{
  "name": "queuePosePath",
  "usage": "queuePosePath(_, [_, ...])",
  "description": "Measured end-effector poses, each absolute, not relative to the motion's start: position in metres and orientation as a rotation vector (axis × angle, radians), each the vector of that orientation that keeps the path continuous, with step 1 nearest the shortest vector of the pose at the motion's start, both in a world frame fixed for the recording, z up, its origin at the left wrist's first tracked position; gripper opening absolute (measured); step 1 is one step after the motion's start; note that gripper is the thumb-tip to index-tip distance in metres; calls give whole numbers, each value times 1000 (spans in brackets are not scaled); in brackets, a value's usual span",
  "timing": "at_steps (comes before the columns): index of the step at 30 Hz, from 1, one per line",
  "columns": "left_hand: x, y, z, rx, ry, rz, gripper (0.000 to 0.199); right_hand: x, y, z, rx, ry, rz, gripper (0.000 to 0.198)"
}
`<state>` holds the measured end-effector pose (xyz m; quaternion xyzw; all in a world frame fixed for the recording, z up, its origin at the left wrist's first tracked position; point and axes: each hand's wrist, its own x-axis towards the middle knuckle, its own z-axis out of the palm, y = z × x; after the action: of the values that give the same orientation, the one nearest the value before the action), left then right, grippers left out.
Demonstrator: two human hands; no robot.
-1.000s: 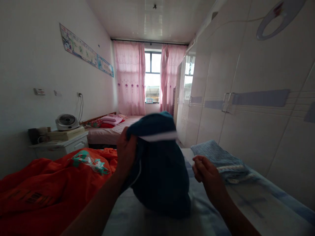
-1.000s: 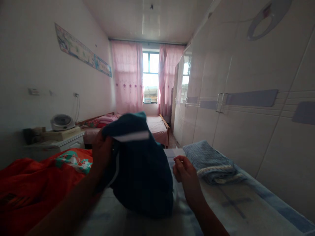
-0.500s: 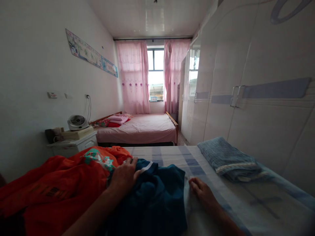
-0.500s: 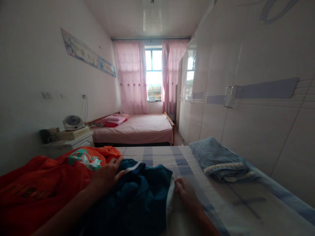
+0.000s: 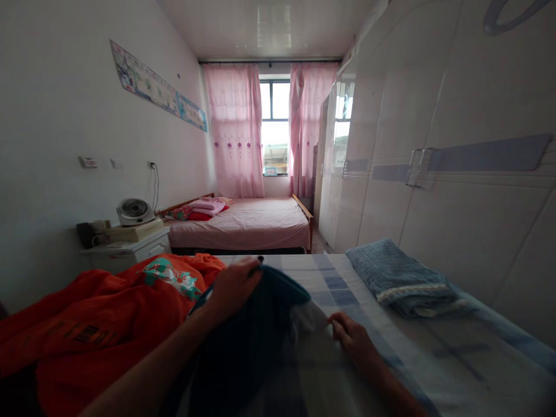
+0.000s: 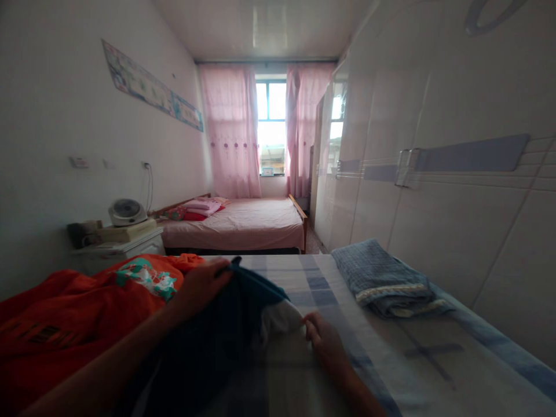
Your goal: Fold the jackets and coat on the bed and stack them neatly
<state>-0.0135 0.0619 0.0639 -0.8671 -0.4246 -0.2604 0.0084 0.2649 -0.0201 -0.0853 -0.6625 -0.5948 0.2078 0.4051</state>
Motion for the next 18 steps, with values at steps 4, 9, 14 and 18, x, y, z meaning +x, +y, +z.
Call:
queuePosePath(4, [-36,83,132,-2214,-1358,-1936,28,265,-19,-86,-1714,-1513,531,31])
queuePosePath(9, [-49,83,141,-2444,-1308,-1678,25,263,-22,-79,-1723,-1519,545,33])
queuePosePath(14, [-44,67,122,-2366,-1249,-1895,29,262,-22,-77,-1741,-1524,528,34])
queuePosePath(18, [-46,80,93,-2727,-1366,-1336,31,262,-23,-78,-1737,-1530,537,33])
